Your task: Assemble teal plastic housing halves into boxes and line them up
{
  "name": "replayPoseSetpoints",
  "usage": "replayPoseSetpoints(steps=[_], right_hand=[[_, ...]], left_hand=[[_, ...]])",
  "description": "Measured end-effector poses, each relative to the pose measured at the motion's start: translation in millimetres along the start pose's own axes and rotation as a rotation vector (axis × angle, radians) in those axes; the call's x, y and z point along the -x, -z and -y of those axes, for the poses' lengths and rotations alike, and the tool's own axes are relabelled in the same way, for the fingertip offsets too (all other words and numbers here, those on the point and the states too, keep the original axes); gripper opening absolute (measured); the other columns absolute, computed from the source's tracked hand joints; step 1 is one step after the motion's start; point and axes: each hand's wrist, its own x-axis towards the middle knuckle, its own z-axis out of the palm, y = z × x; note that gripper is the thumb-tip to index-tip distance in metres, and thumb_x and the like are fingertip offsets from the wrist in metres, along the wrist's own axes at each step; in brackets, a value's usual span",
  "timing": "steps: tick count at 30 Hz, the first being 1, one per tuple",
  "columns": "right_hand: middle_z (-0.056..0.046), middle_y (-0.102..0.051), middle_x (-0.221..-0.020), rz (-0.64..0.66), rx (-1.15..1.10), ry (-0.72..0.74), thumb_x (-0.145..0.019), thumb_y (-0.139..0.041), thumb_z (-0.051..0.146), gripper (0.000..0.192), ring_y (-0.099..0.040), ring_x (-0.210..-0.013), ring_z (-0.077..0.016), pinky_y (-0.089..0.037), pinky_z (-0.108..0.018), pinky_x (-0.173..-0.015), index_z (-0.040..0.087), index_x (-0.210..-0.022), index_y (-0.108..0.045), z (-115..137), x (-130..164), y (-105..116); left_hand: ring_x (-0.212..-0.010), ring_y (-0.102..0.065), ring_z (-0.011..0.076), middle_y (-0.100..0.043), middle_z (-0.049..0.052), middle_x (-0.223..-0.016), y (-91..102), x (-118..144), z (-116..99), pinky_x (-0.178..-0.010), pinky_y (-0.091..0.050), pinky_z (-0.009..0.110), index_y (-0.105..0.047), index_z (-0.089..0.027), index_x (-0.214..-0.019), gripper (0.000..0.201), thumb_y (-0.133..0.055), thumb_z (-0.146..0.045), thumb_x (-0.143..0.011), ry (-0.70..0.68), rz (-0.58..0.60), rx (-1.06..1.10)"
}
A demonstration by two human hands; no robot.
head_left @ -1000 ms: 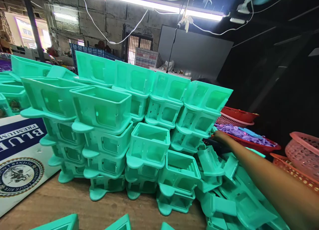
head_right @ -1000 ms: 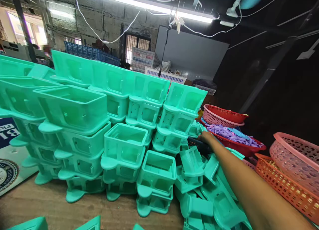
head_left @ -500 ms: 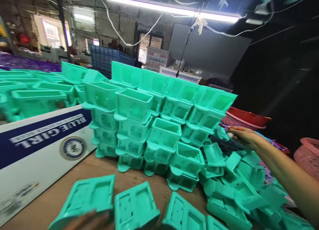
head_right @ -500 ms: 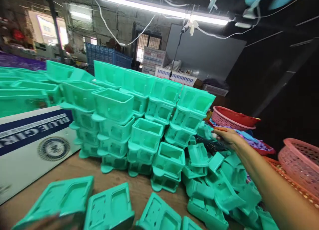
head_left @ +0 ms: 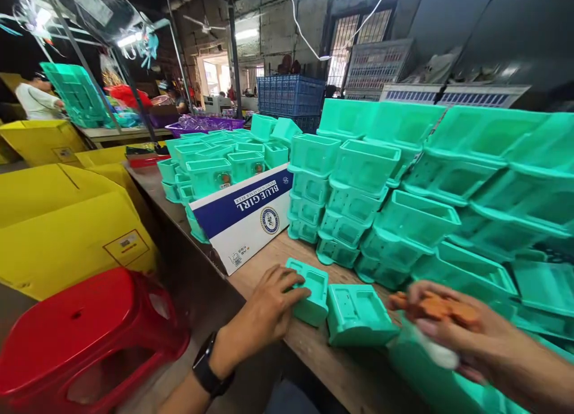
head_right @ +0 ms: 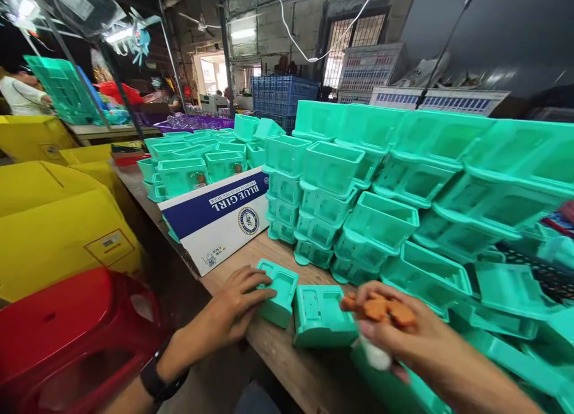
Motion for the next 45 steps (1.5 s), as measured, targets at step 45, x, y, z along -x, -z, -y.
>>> replayPoseSetpoints(steps=[45], right_hand=[[-0.003,-0.065,-0.091,-0.011,0.704,0.349,-0.070,-0.055,0.021,0.021,-0.057,-0.079,-0.0176,-0.042,-0.029,-0.070,0.022,-0.090,-0.063,11.6,-9.9,-17.8]], left_hand=[[-0.125,-0.057,0.0368,-0.072,0.010,-0.115,-12.9,-50.8,-46.5,-0.104,-0.044,0.061,-0.072,-0.018,-0.105,0.027,-0.063,-0.003,-0.085,-0.001,0.328,0.009]])
